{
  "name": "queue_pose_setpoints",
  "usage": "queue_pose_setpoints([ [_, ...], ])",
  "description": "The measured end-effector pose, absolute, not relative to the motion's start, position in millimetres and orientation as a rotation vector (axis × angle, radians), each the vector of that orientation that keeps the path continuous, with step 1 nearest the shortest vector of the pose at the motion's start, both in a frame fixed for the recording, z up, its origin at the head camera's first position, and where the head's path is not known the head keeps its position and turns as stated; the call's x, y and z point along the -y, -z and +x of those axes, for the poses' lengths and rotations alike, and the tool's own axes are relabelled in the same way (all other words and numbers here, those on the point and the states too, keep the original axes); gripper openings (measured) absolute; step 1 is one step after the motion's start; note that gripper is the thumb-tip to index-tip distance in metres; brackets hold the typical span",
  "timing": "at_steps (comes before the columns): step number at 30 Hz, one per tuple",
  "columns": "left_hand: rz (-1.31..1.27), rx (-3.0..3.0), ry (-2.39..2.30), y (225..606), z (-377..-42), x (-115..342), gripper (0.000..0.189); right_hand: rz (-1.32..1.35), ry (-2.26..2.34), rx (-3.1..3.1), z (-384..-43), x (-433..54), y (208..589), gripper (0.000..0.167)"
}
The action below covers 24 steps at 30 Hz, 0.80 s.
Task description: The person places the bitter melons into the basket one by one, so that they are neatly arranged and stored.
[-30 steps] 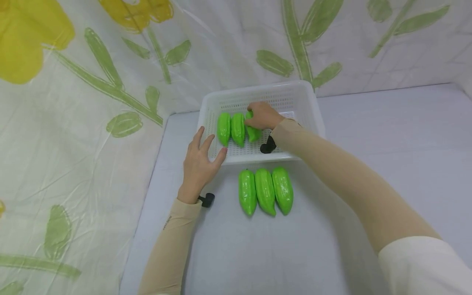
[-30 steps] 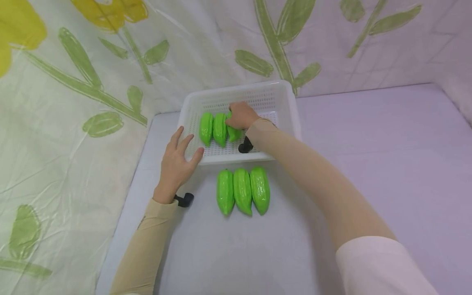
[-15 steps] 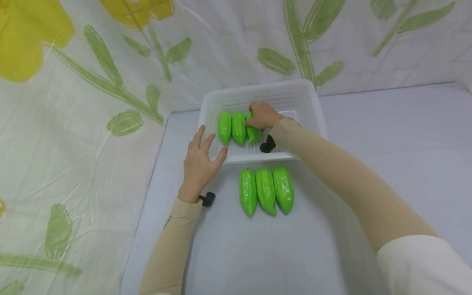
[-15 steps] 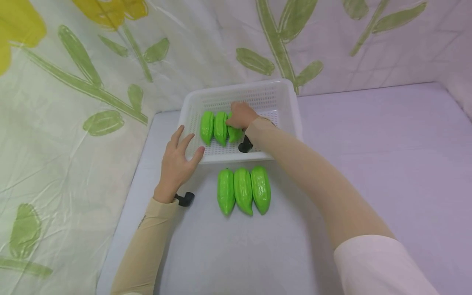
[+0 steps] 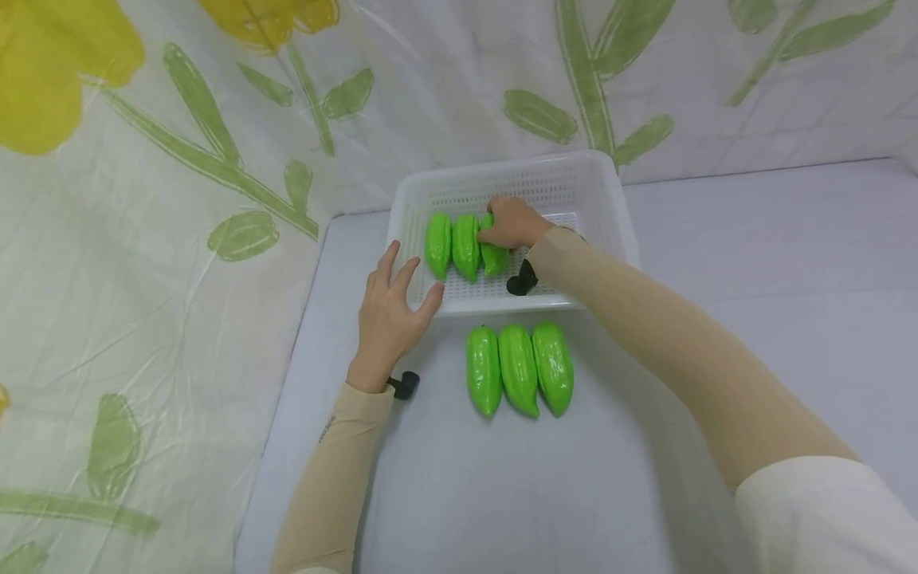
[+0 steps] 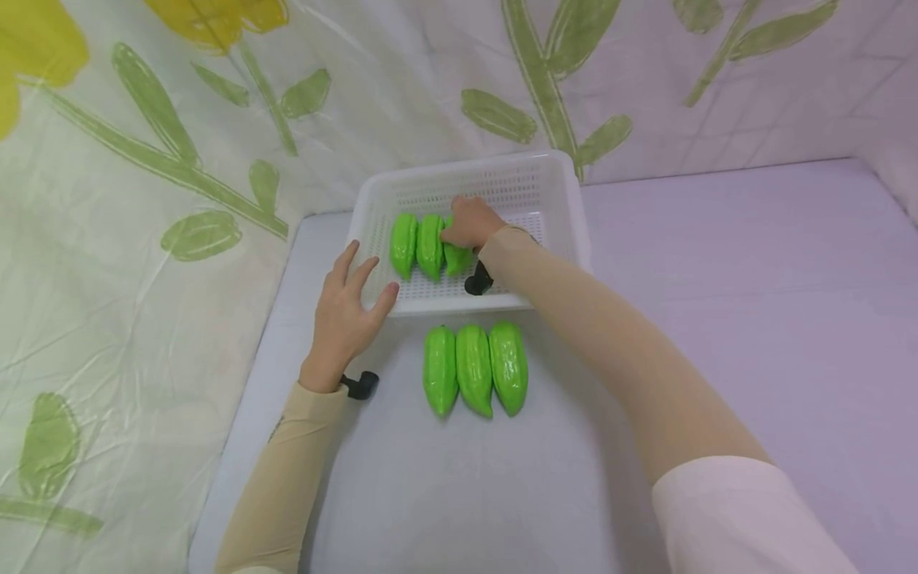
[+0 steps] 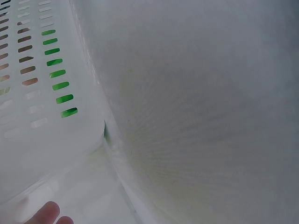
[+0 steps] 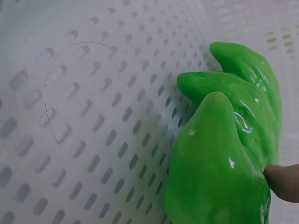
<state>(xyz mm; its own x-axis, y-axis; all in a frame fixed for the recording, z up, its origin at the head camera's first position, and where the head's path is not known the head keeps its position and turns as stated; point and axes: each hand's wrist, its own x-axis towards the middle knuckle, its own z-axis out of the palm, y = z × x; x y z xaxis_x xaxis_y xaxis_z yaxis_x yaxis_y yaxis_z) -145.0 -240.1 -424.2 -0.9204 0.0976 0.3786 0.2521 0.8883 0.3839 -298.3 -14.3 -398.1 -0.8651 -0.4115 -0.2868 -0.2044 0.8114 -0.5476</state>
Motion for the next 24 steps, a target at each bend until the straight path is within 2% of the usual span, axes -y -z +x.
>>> queue_pose_setpoints([
  [13,-0.259,2.711,0.628,425,-146,242,0.068,-0.483,0.725,-2.681,-302,8,396,0.073],
  [24,-0.252,2.718,0.620,425,-146,241,0.069,-0.498,0.712,-2.707,-282,-4,369,0.072],
])
